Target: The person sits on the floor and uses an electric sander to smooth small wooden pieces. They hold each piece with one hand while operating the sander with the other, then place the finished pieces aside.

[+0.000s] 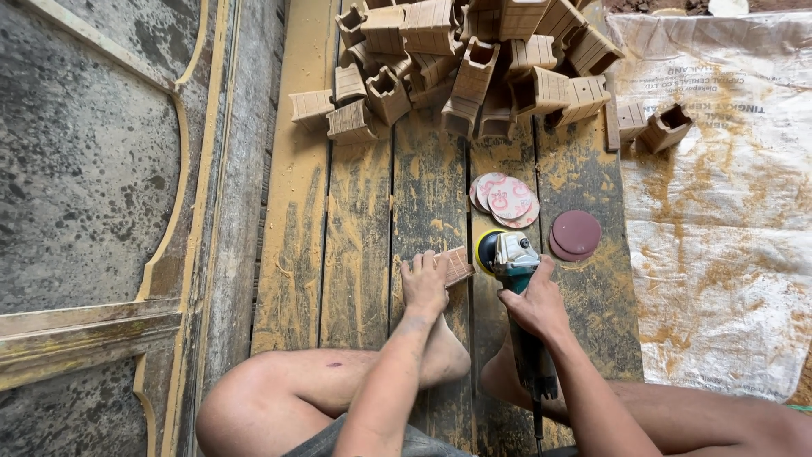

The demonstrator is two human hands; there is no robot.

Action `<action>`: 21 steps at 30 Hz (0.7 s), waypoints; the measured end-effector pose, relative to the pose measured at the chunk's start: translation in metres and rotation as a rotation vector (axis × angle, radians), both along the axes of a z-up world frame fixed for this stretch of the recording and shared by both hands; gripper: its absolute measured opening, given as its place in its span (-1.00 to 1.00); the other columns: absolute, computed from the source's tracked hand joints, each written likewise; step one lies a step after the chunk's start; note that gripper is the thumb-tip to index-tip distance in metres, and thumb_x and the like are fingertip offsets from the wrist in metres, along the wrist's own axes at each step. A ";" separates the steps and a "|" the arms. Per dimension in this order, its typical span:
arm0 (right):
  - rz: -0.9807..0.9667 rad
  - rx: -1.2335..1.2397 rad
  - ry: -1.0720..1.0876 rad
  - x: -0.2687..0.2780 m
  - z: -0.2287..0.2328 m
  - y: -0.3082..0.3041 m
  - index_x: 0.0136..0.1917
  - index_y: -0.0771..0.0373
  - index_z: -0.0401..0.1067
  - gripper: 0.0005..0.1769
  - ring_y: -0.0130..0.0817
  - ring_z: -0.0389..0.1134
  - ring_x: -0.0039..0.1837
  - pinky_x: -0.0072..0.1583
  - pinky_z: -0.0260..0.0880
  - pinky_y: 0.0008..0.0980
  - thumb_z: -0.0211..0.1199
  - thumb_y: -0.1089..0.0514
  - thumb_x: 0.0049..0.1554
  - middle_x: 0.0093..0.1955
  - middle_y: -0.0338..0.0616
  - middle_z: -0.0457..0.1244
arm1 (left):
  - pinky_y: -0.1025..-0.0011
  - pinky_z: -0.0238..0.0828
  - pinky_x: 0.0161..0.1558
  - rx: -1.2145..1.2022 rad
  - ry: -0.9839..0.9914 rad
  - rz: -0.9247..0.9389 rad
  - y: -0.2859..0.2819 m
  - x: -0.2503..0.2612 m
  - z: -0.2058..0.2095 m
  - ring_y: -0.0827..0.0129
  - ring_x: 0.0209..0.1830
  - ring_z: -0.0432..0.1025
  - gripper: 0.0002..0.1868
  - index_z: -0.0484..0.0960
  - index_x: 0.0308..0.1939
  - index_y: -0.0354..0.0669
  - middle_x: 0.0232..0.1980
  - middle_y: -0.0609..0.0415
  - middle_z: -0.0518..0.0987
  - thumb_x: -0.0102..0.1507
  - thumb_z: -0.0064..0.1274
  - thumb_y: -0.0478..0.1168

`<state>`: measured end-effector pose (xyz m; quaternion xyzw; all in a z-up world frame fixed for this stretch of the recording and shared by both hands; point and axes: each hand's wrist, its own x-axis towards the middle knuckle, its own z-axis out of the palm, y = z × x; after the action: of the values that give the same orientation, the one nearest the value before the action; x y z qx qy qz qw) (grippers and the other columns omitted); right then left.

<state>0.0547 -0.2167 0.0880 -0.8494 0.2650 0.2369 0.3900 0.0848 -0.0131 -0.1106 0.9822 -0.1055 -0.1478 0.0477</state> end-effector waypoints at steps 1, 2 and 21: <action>-0.003 0.001 -0.003 0.001 -0.001 0.000 0.49 0.23 -0.16 0.03 0.44 0.34 0.27 0.27 0.27 0.29 0.31 -0.02 -0.09 0.09 0.48 0.32 | -0.09 0.00 0.38 0.001 -0.003 -0.003 0.005 0.012 0.012 0.16 0.39 0.15 -0.15 0.28 0.40 0.18 0.33 0.08 0.30 0.07 0.32 -0.06; 0.001 0.016 -0.018 0.002 -0.003 -0.001 0.48 0.24 -0.16 0.03 0.45 0.34 0.28 0.28 0.26 0.29 0.32 -0.03 -0.08 0.09 0.49 0.31 | -0.03 0.13 0.35 -0.126 0.116 -0.014 0.009 0.024 0.024 0.13 0.37 0.25 -0.20 0.37 0.37 0.14 0.28 0.06 0.41 0.07 0.34 0.00; 0.072 0.070 -0.021 -0.001 0.003 0.022 0.52 0.34 -0.18 -0.02 0.40 0.39 0.22 0.31 0.30 0.25 0.28 0.15 -0.01 0.08 0.48 0.31 | 0.20 0.45 0.25 -0.548 0.141 0.298 0.031 0.024 -0.001 0.20 0.26 0.48 -0.60 0.67 0.13 0.21 0.13 0.13 0.62 0.19 0.25 -0.09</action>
<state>0.0534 -0.1952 0.0914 -0.8468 0.2216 0.2508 0.4135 0.1093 0.0183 -0.1118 0.9248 0.0071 -0.1731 0.3386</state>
